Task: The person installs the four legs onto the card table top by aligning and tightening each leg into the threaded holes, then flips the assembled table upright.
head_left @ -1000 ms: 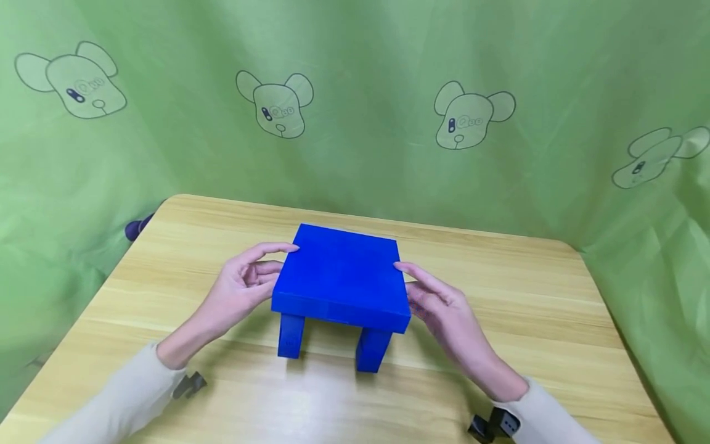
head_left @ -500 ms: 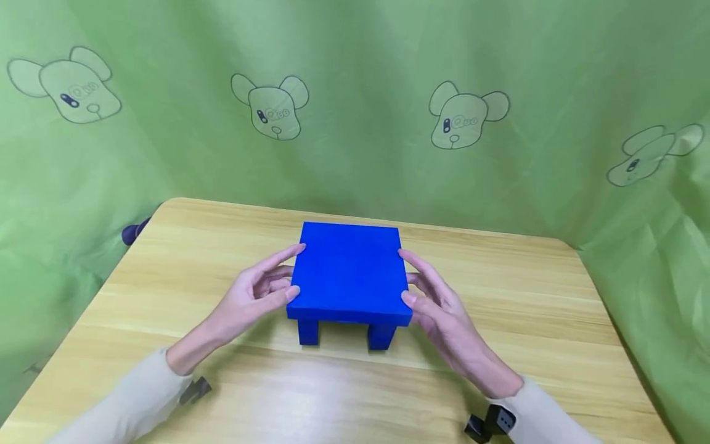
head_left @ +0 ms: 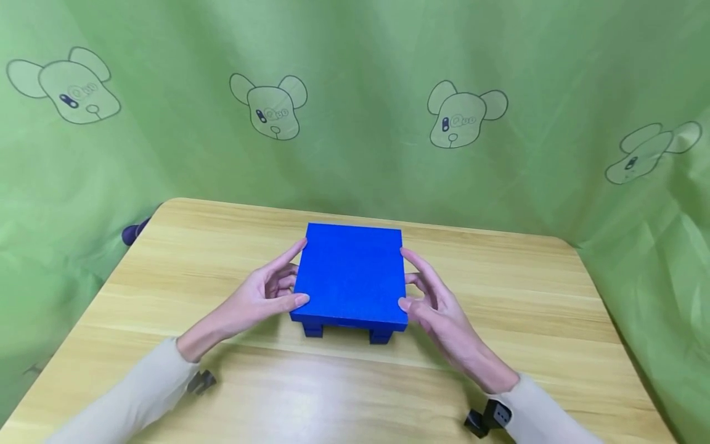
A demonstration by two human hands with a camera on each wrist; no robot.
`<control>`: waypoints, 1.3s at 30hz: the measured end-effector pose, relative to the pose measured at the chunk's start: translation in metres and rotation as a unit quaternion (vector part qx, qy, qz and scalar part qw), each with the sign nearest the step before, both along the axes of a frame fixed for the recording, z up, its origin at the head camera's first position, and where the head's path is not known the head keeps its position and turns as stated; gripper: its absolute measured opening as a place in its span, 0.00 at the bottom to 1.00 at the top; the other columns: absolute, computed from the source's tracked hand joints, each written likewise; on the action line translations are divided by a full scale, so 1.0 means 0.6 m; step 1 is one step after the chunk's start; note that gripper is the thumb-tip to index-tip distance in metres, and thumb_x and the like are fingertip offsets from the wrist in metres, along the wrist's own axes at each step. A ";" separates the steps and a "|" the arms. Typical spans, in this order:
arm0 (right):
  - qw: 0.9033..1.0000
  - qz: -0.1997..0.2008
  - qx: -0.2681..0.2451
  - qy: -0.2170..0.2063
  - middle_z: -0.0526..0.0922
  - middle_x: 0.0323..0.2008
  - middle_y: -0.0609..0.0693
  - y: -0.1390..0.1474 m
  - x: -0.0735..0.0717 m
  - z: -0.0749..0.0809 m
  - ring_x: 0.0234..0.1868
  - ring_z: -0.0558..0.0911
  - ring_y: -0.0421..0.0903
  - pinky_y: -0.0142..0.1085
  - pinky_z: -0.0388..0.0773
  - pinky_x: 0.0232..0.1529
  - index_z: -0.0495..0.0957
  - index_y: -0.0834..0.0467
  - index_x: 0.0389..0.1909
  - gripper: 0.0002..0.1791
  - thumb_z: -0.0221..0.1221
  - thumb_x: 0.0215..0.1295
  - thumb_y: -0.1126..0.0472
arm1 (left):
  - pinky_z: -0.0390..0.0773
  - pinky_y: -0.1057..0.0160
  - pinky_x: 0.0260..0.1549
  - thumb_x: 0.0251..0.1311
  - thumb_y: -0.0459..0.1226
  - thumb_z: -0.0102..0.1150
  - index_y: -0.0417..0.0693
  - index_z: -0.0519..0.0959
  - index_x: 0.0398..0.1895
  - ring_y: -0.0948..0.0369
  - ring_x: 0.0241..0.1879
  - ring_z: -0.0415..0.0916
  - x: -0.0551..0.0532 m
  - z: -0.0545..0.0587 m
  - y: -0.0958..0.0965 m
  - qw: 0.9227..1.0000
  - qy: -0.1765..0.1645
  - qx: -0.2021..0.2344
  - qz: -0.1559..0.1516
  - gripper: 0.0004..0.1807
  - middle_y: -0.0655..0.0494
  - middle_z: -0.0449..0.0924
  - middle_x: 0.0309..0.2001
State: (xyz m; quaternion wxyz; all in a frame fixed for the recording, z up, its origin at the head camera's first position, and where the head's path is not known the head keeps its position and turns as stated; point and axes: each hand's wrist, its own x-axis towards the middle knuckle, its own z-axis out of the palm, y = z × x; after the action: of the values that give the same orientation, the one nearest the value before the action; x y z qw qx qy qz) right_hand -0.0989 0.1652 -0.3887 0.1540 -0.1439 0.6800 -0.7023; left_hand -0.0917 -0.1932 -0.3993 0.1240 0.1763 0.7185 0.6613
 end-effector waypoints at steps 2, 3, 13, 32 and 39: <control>1.000 -0.001 0.000 -0.001 0.68 0.65 0.63 0.001 -0.001 -0.003 0.23 0.62 0.47 0.29 0.71 0.33 0.55 0.46 0.89 0.45 0.57 0.76 0.71 | 0.71 0.62 0.70 0.73 0.40 0.71 0.64 0.51 0.91 0.47 0.77 0.65 -0.001 -0.003 0.000 1.000 0.000 -0.002 -0.003 0.51 0.45 0.55 0.86; 1.000 -0.001 0.001 -0.001 0.68 0.65 0.63 0.001 -0.002 -0.005 0.23 0.62 0.47 0.29 0.71 0.33 0.55 0.46 0.89 0.45 0.57 0.75 0.71 | 0.71 0.62 0.70 0.73 0.40 0.71 0.64 0.51 0.91 0.47 0.77 0.66 -0.002 -0.005 0.000 1.000 -0.001 -0.002 -0.004 0.51 0.45 0.54 0.86; 1.000 -0.006 0.004 -0.005 0.69 0.64 0.63 0.001 -0.002 -0.014 0.23 0.63 0.44 0.30 0.70 0.32 0.55 0.46 0.89 0.45 0.57 0.75 0.71 | 0.70 0.63 0.71 0.74 0.38 0.70 0.63 0.49 0.91 0.48 0.74 0.67 -0.005 -0.005 -0.001 1.000 -0.003 -0.004 -0.015 0.52 0.44 0.55 0.85; 0.992 -0.004 0.109 0.064 0.71 0.67 0.60 0.015 0.005 -0.024 0.64 0.80 0.57 0.39 0.84 0.54 0.55 0.43 0.89 0.42 0.60 0.80 0.63 | 0.79 0.49 0.64 0.77 0.44 0.68 0.61 0.51 0.91 0.48 0.67 0.74 0.005 -0.004 -0.005 0.995 0.047 -0.090 -0.021 0.48 0.46 0.70 0.75; 0.951 0.015 0.252 0.177 0.77 0.71 0.47 0.044 0.010 -0.016 0.67 0.81 0.51 0.47 0.82 0.62 0.65 0.42 0.84 0.34 0.62 0.83 0.53 | 0.61 0.20 0.67 0.79 0.58 0.59 0.63 0.55 0.90 0.39 0.81 0.57 0.027 0.008 -0.035 0.933 0.194 -0.300 0.026 0.43 0.49 0.55 0.86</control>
State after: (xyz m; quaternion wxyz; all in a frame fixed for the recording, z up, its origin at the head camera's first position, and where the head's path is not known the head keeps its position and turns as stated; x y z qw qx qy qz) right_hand -0.0930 0.1914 -0.3984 0.0736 -0.2325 0.8490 -0.4688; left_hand -0.0756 -0.2143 -0.3945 0.0120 0.2375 0.8980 0.3703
